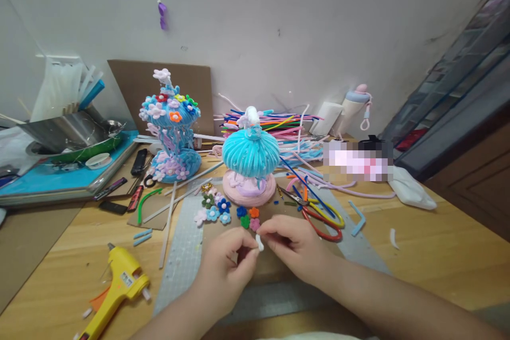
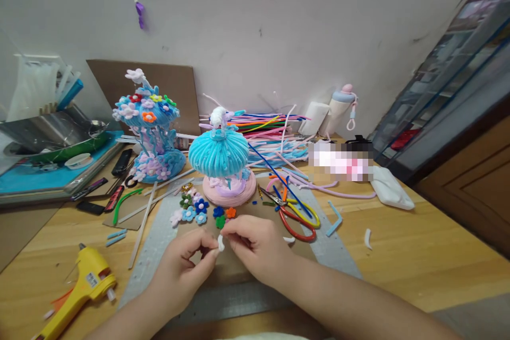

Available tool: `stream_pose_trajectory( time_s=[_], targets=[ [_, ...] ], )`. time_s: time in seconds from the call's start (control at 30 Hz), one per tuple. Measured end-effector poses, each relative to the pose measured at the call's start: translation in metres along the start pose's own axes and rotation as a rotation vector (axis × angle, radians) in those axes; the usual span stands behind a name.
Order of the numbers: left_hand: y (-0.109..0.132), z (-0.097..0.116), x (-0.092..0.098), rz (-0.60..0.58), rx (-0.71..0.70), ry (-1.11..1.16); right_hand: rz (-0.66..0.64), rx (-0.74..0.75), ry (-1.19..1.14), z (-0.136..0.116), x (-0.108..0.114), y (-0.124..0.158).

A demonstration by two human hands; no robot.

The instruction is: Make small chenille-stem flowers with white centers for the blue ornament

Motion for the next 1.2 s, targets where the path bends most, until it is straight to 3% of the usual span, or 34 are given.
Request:
stream_pose_trajectory(
  time_s=[0.3,0.47,0.63,0.77,0.87,0.97,1.1,1.2],
  targets=[
    [-0.003,-0.007,0.005,0.155,0.117,0.05,-0.09,0.239,0.471,-0.01,-0.003,0.006],
    [-0.003,-0.006,0.005,0.084,0.029,-0.096,-0.127,0.249,0.29,-0.017,-0.001,0.004],
    [0.001,0.0,0.0,-0.155,-0.156,-0.155,0.02,0.075,0.026,-0.007,0.002,-0.002],
    [0.001,0.001,0.0,-0.132,0.006,0.045,0.069,-0.047,-0.082,0.001,0.005,-0.003],
    [-0.001,0.0,0.001,-0.083,0.158,0.211,-0.03,0.167,-0.071,-0.001,0.011,-0.004],
    [-0.002,0.0,0.001,-0.129,0.229,0.33,-0.08,0.354,0.004,-0.003,0.016,-0.005],
    [-0.003,0.004,0.001,-0.187,0.248,0.405,-0.027,0.281,0.021,0.0,0.011,-0.005],
    [-0.003,0.007,0.004,-0.13,0.24,0.411,-0.002,0.215,0.042,0.002,0.005,-0.004]
  ],
)
Point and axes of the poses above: each hand's wrist, its own y-axis away from the middle knuckle, its own x-axis out of the back of the hand, z = x × y, the point moved 1 cm from there along -y, towards the middle knuckle, and after that the axes turned 3 degrees about y, right-handed, at the moved point
